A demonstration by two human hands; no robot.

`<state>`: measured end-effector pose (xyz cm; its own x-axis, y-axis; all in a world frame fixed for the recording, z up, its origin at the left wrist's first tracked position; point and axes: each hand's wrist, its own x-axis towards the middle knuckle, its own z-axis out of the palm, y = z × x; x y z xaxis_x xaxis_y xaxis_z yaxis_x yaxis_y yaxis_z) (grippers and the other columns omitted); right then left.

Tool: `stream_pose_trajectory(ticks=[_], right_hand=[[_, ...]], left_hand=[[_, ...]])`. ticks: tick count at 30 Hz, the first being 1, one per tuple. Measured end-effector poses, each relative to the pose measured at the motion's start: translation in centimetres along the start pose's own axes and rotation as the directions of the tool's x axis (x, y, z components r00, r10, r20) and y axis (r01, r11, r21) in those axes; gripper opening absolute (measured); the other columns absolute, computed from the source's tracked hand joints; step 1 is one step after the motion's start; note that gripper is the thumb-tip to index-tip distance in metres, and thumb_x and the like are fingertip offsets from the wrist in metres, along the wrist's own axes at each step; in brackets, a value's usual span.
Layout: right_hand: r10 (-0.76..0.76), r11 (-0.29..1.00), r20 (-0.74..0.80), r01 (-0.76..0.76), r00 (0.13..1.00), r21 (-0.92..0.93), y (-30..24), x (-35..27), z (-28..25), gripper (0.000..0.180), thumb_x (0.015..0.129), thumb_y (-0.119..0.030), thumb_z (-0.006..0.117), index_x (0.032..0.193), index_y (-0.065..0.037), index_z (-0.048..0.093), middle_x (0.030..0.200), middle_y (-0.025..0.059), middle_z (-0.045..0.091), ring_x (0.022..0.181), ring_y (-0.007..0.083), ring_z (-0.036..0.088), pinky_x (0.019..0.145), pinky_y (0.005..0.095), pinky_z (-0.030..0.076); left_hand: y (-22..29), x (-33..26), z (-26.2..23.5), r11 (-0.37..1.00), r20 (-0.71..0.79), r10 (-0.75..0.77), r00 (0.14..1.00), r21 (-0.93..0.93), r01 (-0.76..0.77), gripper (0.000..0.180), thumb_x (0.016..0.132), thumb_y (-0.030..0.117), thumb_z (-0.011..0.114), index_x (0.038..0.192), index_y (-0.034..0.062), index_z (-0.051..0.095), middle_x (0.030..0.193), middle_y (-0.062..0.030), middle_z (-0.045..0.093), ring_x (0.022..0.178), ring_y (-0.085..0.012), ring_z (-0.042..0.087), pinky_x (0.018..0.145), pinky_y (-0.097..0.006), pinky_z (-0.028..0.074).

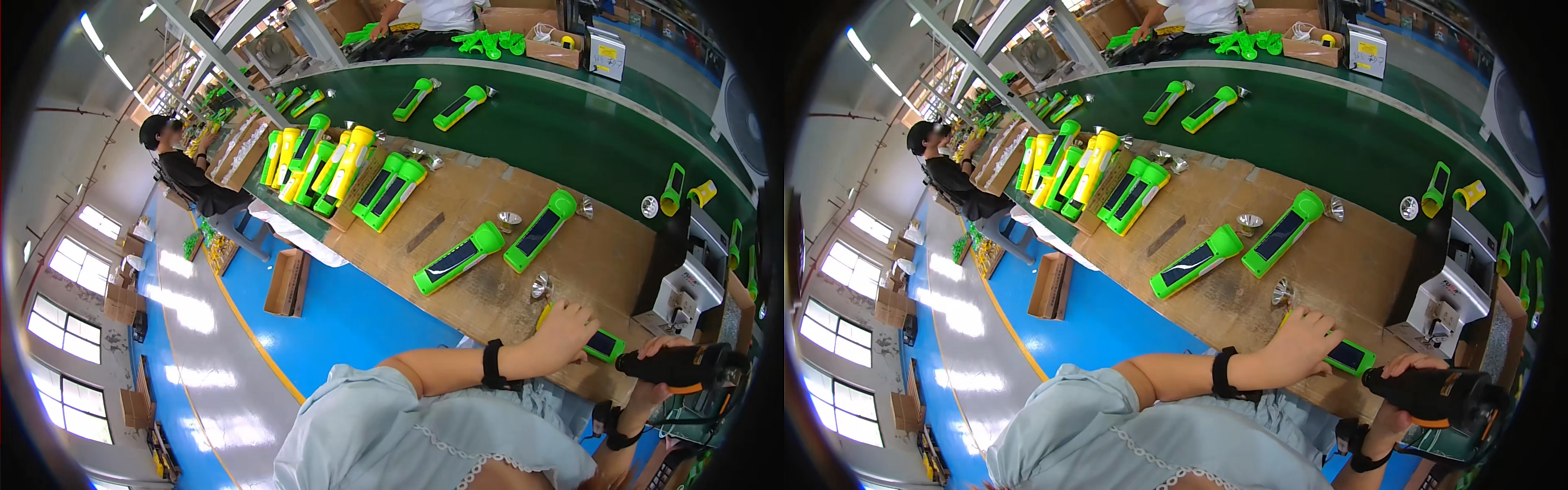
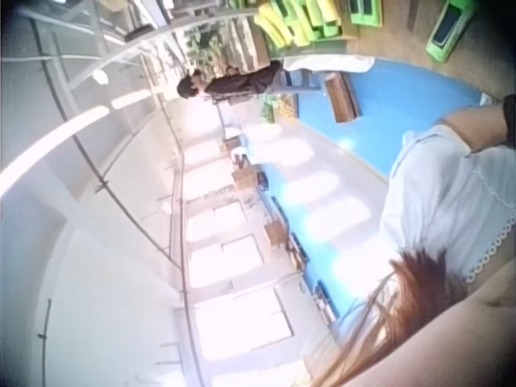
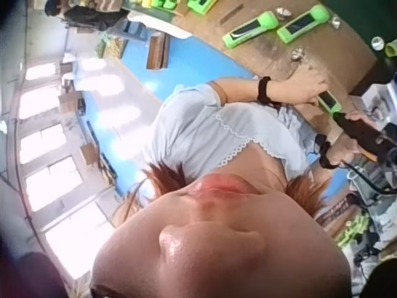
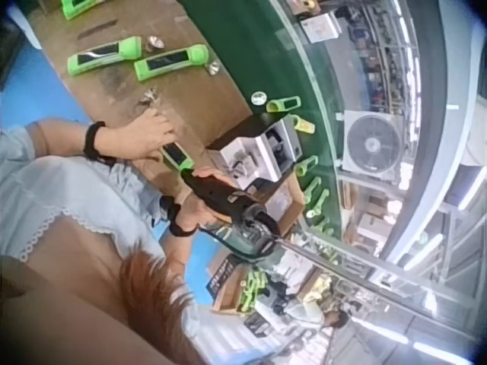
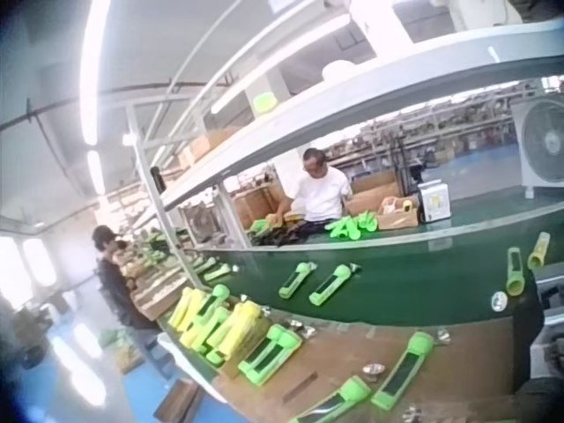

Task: Assembling the bodies and components of solar-powered flashlights using an electric screwdriver.

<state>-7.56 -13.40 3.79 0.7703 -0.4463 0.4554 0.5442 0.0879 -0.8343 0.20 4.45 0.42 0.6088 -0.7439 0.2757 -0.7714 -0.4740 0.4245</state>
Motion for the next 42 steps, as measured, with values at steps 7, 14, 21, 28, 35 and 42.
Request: stream_pose_trajectory(ticks=[7, 14, 21, 28, 35, 42], right_hand=[[-0.148, 0.98, -0.034, 0.151, 0.988, 0.126, -2.7, 1.5, -1.6, 0.088, 0.057, -0.068, 0.073, 0.106, -0.003, 0.04, 0.081, 0.0099, 0.047, 0.07, 0.0196, 0.049, 0.062, 0.0298, 0.044], [-0.438, 0.899, -0.236, 0.42, 0.867, -0.127, -5.8, 8.9, -3.1, 0.057, 0.085, -0.049, 0.05, 0.105, 0.004, 0.048, 0.078, 0.0138, 0.059, 0.065, 0.0219, 0.057, 0.061, 0.0327, 0.047], [-0.544, 0.816, -0.159, 0.476, 0.824, -0.328, -4.0, 11.0, -3.1, 0.052, 0.08, -0.049, 0.064, 0.092, 0.0, 0.052, 0.067, 0.0077, 0.058, 0.056, 0.014, 0.056, 0.05, 0.0252, 0.046], [-0.296, 0.911, -0.124, 0.241, 0.947, -0.335, -4.9, 10.6, -3.0, 0.043, 0.083, -0.044, 0.064, 0.087, -0.003, 0.052, 0.063, 0.0062, 0.057, 0.051, 0.0131, 0.055, 0.047, 0.0242, 0.044], [-0.22, 0.956, -0.027, 0.21, 0.975, -0.206, -4.2, 7.6, -2.9, 0.069, 0.075, -0.065, 0.053, 0.096, 0.0, 0.049, 0.071, 0.0131, 0.055, 0.061, 0.0229, 0.056, 0.055, 0.0313, 0.046], [-0.507, 0.827, -0.16, 0.427, 0.847, -0.366, -4.5, 8.8, -2.0, 0.062, 0.077, -0.061, 0.057, 0.093, -0.001, 0.05, 0.07, 0.0113, 0.056, 0.058, 0.0194, 0.056, 0.053, 0.0291, 0.047]], left_hand=[[0.3, 0.2, -0.4, 1.0, -0.05, 0.008, 0.999, 0.01, -0.008, 0.046, 0.065, 0.035, 0.073, 0.099, 0.0094, 0.057, 0.091, -0.0089, 0.056, 0.089, -0.0263, 0.053, 0.079, -0.041, 0.035], [1.1, 1.6, -0.2, 0.995, 0.026, 0.1, 0.995, 0.029, -0.1, 0.045, 0.066, 0.023, 0.074, 0.103, 0.0036, 0.055, 0.096, -0.0148, 0.055, 0.093, -0.0328, 0.051, 0.081, -0.042, 0.039], [2.8, 4.4, 2.1, 0.974, 0.017, 0.185, 0.983, -0.14, -0.181, 0.039, 0.063, 0.017, 0.076, 0.095, 0.0016, 0.061, 0.09, -0.0166, 0.056, 0.086, -0.0349, 0.055, 0.076, -0.041, 0.045], [2.9, 4.4, 2.6, 0.986, 0.035, 0.073, 0.997, -0.152, -0.067, 0.04, 0.061, 0.023, 0.076, 0.094, 0.0047, 0.063, 0.085, -0.0139, 0.055, 0.081, -0.033, 0.057, 0.07, -0.04, 0.048], [3.0, 4.8, 2.6, 0.988, 0.008, 0.04, 0.999, -0.152, -0.039, 0.038, 0.06, 0.022, 0.076, 0.092, 0.0059, 0.062, 0.086, -0.0117, 0.056, 0.082, -0.0314, 0.057, 0.07, -0.04, 0.048], [2.7, 4.3, 2.7, 0.984, -0.024, 0.055, 0.998, -0.169, -0.058, 0.038, 0.06, 0.021, 0.075, 0.092, 0.0068, 0.061, 0.087, -0.0115, 0.056, 0.083, -0.0314, 0.057, 0.071, -0.04, 0.047]])
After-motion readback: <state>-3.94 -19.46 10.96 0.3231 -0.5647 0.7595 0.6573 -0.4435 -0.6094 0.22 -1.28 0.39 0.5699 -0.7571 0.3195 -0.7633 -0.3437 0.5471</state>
